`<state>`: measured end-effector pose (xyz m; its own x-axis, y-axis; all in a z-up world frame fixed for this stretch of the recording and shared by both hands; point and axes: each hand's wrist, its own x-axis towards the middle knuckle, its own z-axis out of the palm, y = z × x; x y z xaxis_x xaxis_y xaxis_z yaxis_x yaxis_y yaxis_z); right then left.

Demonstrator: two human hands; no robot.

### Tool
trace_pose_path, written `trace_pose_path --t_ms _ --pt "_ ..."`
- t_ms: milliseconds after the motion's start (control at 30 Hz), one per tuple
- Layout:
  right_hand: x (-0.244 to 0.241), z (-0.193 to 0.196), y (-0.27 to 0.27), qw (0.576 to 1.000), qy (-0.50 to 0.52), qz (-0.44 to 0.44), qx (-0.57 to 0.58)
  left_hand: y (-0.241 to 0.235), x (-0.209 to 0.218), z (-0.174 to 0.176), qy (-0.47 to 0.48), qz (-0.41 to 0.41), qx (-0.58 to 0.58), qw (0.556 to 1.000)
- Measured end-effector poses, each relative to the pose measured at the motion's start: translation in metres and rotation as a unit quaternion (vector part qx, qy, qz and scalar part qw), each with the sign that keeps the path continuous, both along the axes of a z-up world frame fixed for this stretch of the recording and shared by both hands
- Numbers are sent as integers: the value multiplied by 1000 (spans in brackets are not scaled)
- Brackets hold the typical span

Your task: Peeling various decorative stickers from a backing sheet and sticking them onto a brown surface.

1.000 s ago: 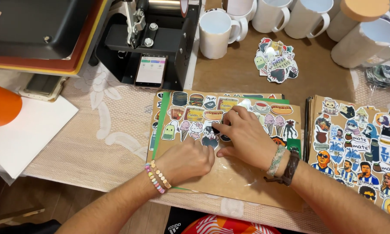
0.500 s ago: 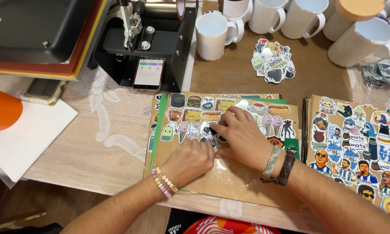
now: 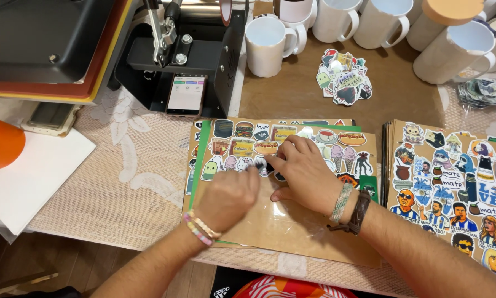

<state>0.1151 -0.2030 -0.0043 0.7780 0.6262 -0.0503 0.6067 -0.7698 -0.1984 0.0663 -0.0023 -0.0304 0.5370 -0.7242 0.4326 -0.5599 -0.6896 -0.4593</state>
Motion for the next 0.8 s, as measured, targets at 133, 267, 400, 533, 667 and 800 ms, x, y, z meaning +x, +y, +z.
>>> trace_pose_path --t_ms 133,267,400,533,667,800 --pt "-4 9 -3 1000 -7 -13 12 5 -1 41 161 53 -379 910" --pt "-19 24 -18 986 -106 -41 122 1 -8 32 423 79 -729 532" --pt "-58 62 -19 943 -219 -57 246 -18 -25 25 440 86 -799 400" --pt "-79 55 -11 900 -287 -53 324 -39 -39 28 425 27 -795 432" --pt "-82 44 -9 883 -295 -85 356 -58 -50 31 364 40 -761 535" --pt "-81 35 -17 878 -291 -98 366 -70 -54 39 340 24 -731 592"
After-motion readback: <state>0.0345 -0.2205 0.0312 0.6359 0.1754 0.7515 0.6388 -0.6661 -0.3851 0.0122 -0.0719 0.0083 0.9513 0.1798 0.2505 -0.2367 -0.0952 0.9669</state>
